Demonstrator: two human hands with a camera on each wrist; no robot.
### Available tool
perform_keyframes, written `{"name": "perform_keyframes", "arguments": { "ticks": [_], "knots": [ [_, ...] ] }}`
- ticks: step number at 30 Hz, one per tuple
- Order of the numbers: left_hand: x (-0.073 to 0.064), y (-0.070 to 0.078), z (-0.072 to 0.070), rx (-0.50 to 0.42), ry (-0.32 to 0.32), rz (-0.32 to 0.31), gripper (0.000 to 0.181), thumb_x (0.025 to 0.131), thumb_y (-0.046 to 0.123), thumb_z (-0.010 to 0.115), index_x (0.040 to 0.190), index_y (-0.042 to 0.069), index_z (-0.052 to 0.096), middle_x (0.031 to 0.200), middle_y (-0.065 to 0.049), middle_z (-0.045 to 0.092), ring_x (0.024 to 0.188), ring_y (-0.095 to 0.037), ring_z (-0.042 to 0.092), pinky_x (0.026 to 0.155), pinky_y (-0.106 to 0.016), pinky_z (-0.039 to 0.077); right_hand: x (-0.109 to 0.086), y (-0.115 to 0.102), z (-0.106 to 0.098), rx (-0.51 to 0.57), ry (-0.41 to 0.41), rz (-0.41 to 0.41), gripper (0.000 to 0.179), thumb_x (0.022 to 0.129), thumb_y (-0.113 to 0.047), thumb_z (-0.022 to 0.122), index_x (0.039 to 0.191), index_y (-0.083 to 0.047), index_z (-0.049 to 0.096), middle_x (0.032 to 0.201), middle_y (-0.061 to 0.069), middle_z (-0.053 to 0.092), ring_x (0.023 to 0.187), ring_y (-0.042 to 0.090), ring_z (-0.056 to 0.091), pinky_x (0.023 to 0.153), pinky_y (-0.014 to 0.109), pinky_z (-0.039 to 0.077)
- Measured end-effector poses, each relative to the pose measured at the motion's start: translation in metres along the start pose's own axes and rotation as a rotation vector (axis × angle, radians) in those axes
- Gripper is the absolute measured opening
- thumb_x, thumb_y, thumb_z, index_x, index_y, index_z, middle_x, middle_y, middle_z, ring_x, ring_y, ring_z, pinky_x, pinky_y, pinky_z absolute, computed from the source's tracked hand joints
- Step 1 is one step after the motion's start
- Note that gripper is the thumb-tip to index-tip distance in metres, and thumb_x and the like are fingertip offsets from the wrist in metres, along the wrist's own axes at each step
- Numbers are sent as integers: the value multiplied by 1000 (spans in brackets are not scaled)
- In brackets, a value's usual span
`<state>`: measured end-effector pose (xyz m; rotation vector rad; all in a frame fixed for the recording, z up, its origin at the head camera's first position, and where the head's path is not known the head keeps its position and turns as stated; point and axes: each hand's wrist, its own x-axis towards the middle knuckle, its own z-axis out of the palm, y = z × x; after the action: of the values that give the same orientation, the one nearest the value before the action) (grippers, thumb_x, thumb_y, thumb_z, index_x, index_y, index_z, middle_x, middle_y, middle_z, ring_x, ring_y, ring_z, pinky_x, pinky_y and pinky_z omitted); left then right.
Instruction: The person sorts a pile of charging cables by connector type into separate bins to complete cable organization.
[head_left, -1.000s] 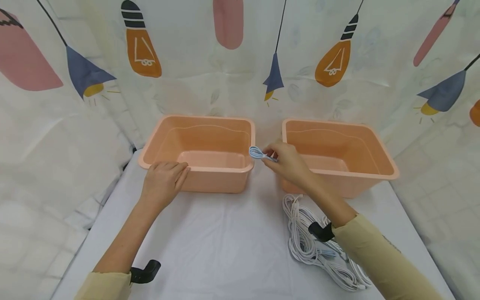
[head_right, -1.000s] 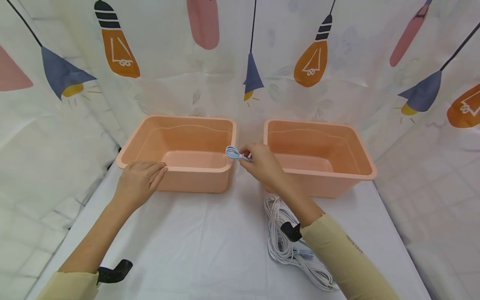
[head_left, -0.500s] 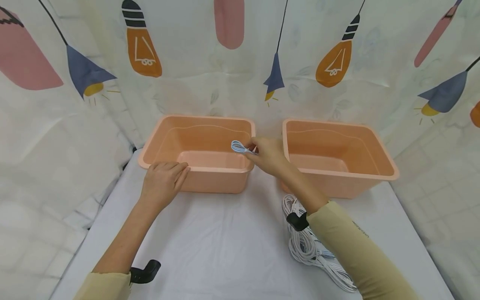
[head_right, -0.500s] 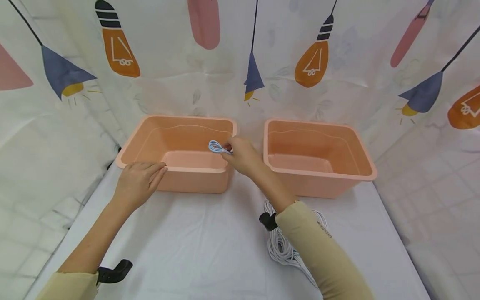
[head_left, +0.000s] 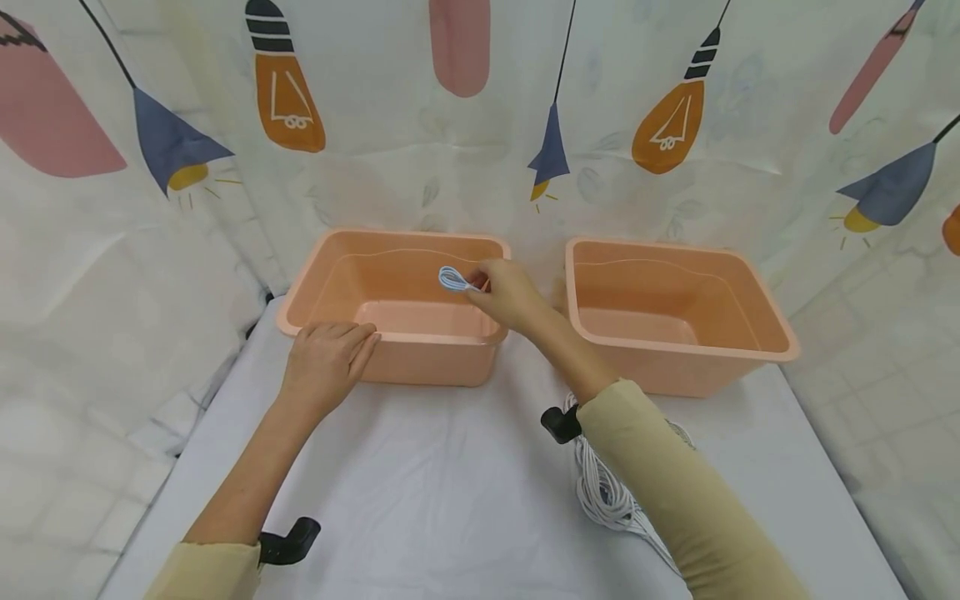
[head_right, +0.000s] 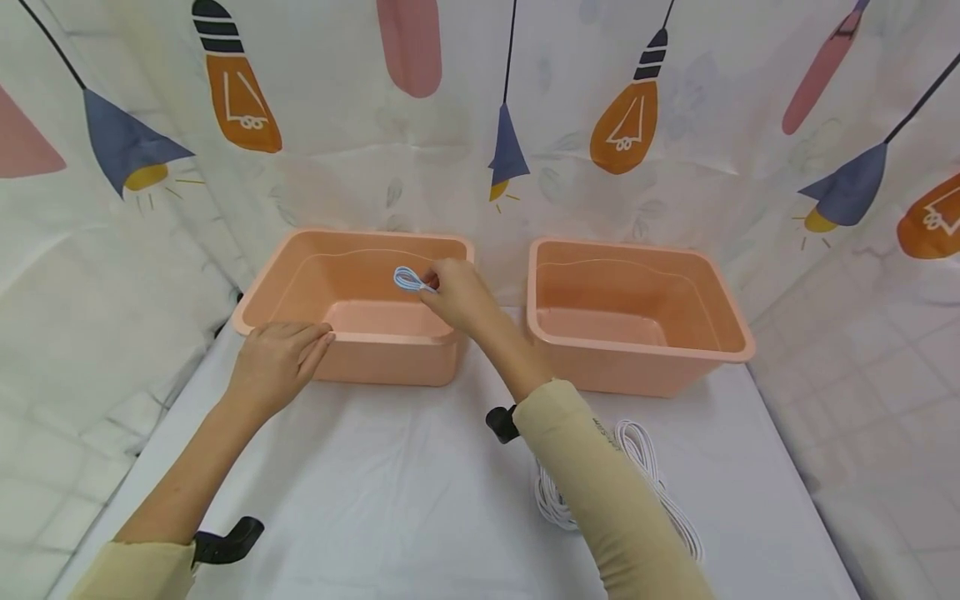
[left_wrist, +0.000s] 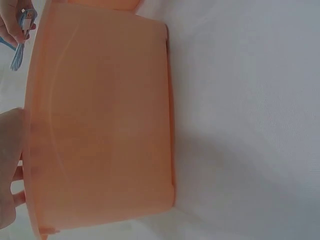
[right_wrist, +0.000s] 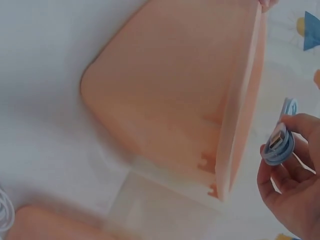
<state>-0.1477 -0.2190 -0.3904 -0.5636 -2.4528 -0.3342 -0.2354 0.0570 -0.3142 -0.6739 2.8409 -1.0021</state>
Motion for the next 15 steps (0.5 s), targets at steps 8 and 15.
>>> {"name": "perform_keyframes", "arguments": {
  "ticks": [8, 15],
  "knots": [
    [2, 0, -1, -4, -25, -14, 18, 100, 14, 70, 110, 1, 79, 99, -17, 79, 95, -43, 73, 92, -60, 54, 4, 2, 0, 51, 38, -18, 23, 102, -9, 67, 119, 5, 73, 110, 17, 76, 98, 29, 70, 88, 36, 59],
    [2, 1, -2, -9, -23, -12, 19, 100, 14, 71, 110, 0, 79, 100, -18, 79, 95, -44, 73, 92, -61, 54, -9, 10, -3, 77, 69, -71, 25, 101, -7, 68, 121, 6, 73, 110, 19, 75, 98, 32, 69, 89, 39, 59]
  ]
}}
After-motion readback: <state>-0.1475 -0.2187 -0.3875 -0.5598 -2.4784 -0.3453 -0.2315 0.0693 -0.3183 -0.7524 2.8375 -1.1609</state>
